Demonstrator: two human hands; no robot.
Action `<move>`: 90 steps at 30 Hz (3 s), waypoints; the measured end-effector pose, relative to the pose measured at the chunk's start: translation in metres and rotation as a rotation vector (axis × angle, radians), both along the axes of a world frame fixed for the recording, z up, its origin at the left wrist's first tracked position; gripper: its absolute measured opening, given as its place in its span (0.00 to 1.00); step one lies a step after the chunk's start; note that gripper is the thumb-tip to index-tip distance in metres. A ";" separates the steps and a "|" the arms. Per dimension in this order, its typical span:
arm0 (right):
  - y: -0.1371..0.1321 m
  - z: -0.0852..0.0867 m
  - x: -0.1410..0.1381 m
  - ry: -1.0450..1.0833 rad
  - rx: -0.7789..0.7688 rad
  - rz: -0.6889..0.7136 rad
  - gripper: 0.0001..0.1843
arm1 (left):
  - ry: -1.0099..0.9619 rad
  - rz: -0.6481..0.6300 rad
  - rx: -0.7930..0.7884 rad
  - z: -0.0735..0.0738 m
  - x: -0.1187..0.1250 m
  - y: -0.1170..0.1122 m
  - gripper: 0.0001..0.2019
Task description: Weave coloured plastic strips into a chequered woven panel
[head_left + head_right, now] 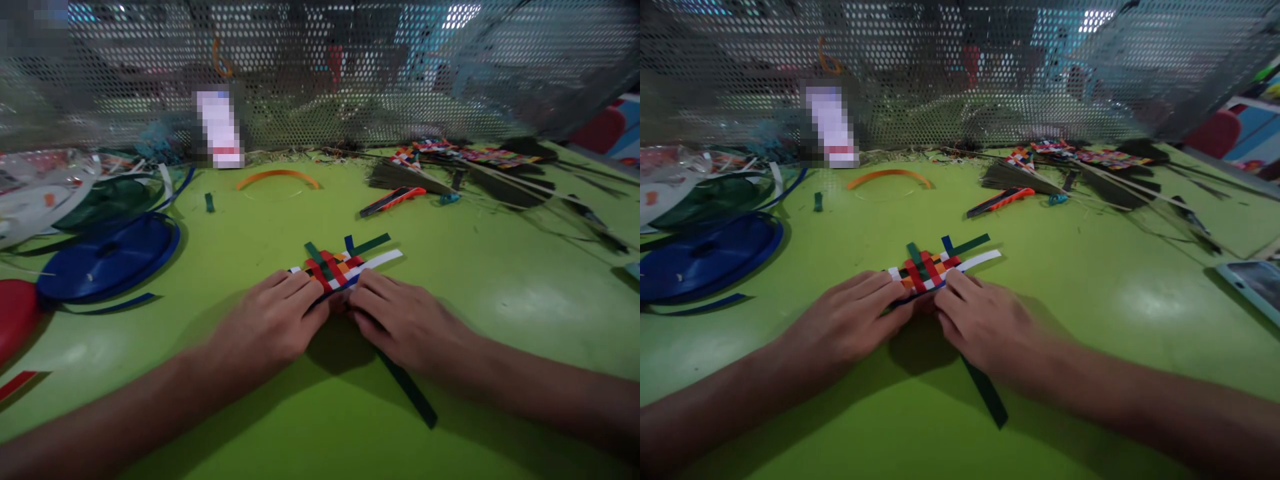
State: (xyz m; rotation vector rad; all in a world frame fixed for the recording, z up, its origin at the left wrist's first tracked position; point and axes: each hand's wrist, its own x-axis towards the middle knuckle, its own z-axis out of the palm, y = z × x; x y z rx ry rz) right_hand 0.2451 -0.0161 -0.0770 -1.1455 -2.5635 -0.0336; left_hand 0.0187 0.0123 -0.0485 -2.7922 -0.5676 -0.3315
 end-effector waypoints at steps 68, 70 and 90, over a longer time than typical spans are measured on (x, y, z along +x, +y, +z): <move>0.013 0.062 -0.010 0.121 0.198 0.048 0.11 | -0.065 0.096 -0.144 0.040 -0.006 0.016 0.18; 0.012 0.070 -0.012 0.094 0.207 0.047 0.12 | -0.069 0.124 -0.111 0.045 -0.006 0.013 0.19; -0.007 0.016 0.016 0.283 -0.006 -0.001 0.05 | -0.041 -0.071 0.211 -0.010 0.002 0.006 0.13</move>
